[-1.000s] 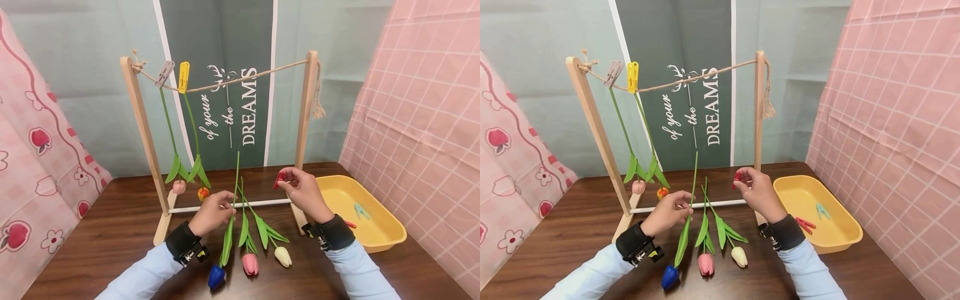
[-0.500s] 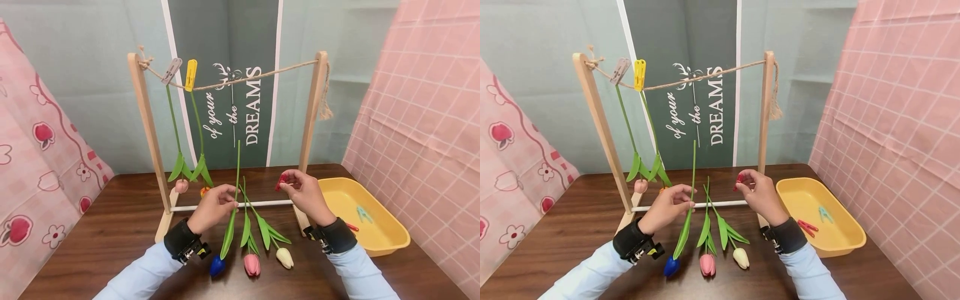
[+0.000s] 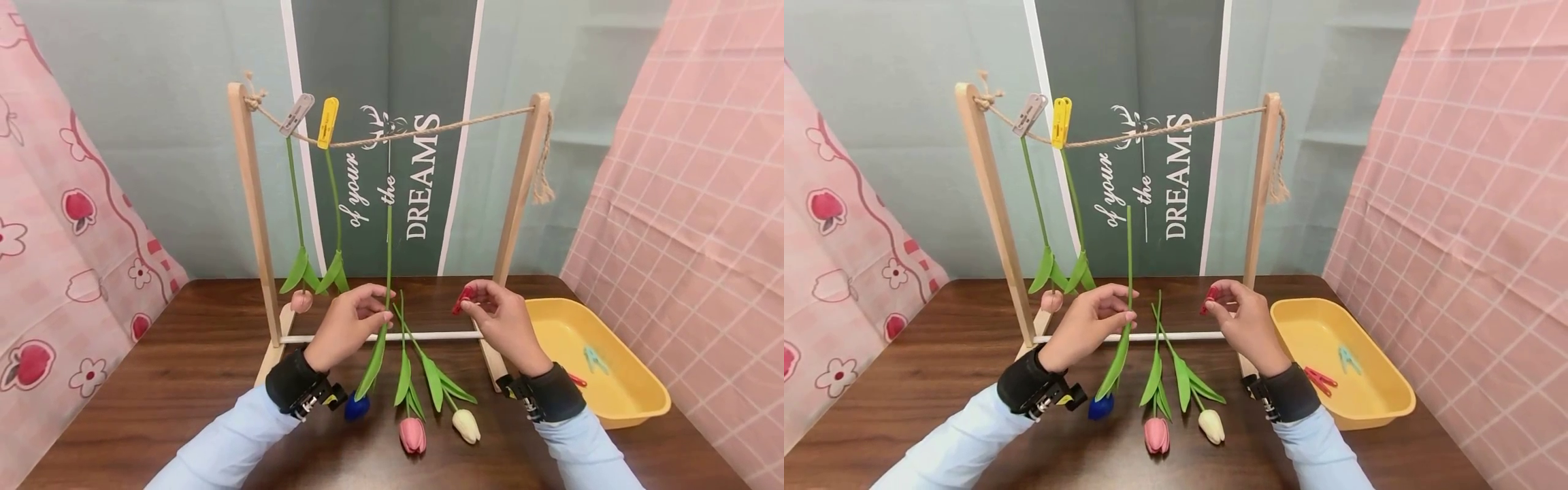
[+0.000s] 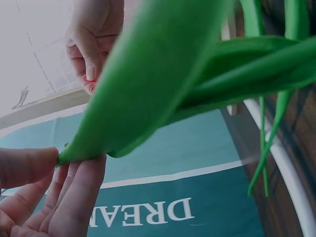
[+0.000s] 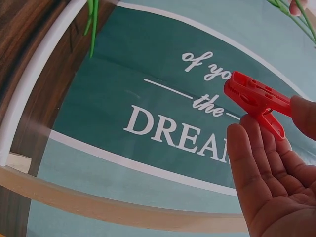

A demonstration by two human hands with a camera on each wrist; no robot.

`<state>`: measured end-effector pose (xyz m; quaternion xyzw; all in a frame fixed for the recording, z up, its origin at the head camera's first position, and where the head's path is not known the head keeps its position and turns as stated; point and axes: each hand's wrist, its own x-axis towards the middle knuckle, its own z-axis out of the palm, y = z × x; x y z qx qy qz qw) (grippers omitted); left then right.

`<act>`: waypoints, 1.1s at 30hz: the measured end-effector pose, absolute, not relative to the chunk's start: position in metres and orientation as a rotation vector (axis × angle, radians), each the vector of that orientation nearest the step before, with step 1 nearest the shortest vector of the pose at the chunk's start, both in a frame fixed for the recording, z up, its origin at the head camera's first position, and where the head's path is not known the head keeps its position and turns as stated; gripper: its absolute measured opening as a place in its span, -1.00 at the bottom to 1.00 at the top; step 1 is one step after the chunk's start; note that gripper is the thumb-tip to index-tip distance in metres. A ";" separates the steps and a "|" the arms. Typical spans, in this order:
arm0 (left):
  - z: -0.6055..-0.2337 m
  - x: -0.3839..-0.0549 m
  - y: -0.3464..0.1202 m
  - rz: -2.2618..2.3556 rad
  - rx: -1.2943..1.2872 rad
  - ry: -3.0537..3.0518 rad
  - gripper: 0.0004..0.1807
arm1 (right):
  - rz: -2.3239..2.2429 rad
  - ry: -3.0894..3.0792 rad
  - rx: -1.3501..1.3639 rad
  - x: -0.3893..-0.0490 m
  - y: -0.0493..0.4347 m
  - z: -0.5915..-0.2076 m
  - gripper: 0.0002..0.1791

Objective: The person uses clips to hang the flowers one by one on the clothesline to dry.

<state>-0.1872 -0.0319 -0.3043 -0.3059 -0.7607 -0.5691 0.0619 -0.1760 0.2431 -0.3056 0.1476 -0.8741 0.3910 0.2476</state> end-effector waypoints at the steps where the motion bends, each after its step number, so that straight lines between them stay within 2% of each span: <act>1: -0.302 -0.187 -0.032 -1.728 -0.928 -2.292 -0.71 | 1.068 -2.373 0.410 -0.175 0.243 -0.305 -0.79; 11: -0.283 -0.185 -0.029 -1.682 -0.944 -2.223 -0.71 | 1.055 -2.298 0.494 -0.177 0.234 -0.285 -0.80; 33: -0.258 -0.196 -0.031 -1.572 -0.934 -2.135 -0.68 | 0.912 -2.099 0.713 -0.174 0.196 -0.211 -0.76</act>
